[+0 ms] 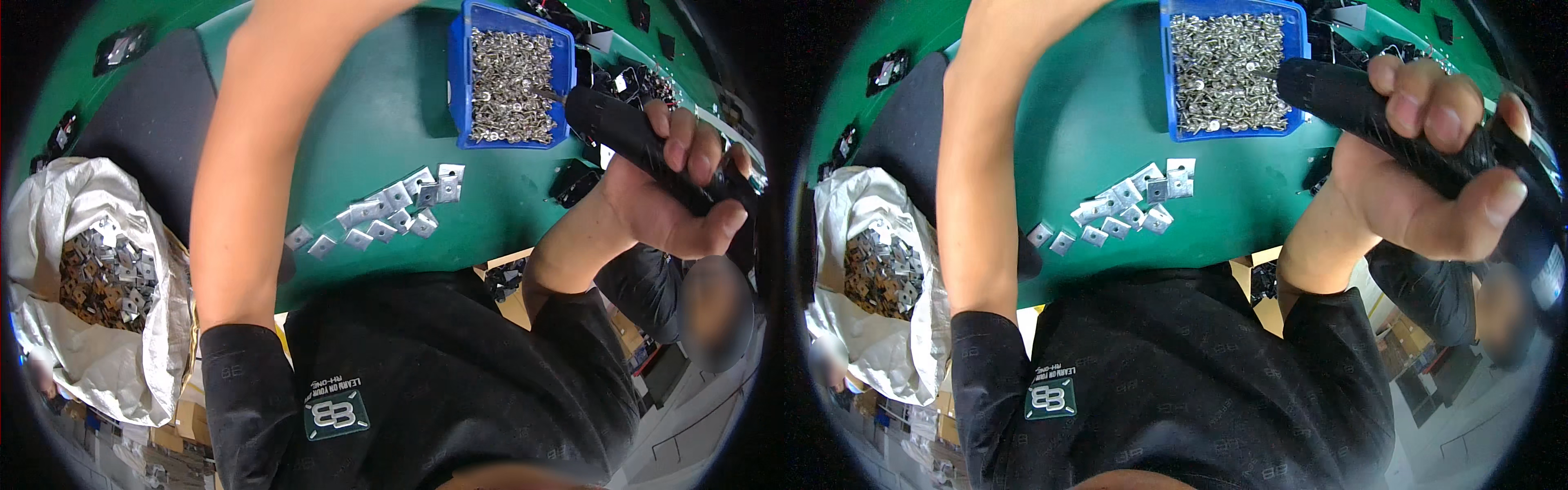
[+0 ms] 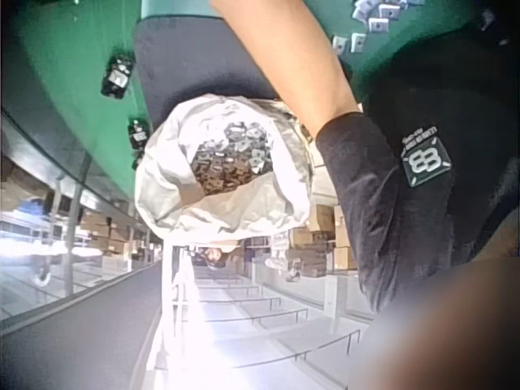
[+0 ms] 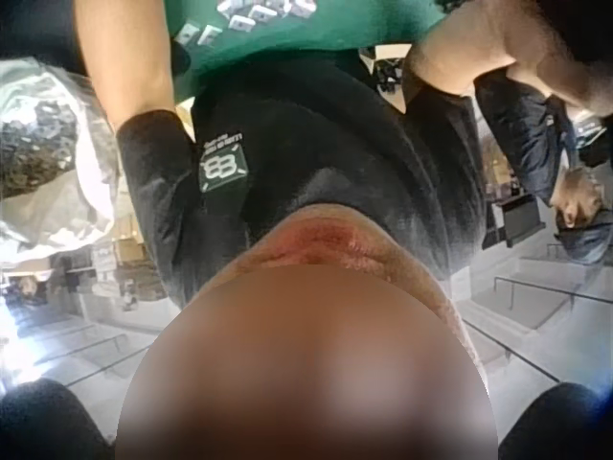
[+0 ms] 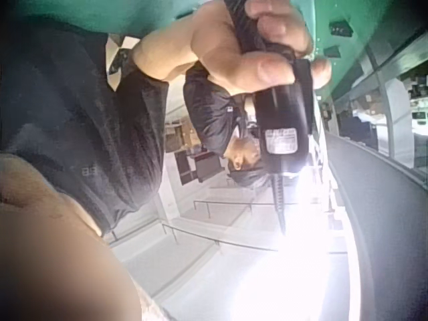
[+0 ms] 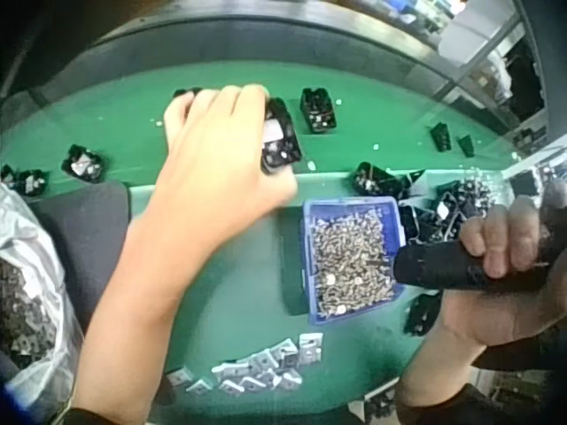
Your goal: Assemble electronic components by placing PCB parts into plastic housings and securing them with screws using a power screwdriver.
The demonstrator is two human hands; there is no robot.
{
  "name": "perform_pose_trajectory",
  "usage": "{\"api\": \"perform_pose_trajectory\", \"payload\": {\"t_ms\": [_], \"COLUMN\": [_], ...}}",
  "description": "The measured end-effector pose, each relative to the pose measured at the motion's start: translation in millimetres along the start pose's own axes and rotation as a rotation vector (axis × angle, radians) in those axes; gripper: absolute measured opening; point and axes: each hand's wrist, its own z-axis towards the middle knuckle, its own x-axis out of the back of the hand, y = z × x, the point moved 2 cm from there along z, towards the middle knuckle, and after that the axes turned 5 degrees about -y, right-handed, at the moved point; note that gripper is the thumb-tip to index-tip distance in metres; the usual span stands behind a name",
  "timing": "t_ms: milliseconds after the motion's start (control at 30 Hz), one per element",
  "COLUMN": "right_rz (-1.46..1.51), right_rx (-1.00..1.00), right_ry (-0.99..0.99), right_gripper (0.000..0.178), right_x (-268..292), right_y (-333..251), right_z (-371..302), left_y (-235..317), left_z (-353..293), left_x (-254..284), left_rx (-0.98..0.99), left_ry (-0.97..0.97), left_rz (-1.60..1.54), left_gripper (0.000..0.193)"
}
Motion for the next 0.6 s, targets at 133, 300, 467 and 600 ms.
{"api": "perform_pose_trajectory", "payload": {"t_ms": [133,300,467,600], "right_rz": [-0.082,-0.128,-0.004,-0.017], "right_rx": [0.022,0.126,0.099,0.092], "right_ry": [-0.046,-0.066,0.058,0.051], "right_gripper": [0.04,0.038,0.039,0.04], "right_x": [3,8,20,13], "right_y": [6,29,36,37], "right_z": [1,11,5,10], "left_y": [5,-2,19,43], "left_z": [24,1,-64,-121], "left_x": [-11,2,48,73], "left_rx": [0.204,0.199,0.202,0.303], "left_ry": [-0.496,-0.397,-0.459,-0.706], "left_rz": [0.269,0.374,-0.014,-0.182], "left_gripper": [0.052,0.07,0.04,0.041]}}
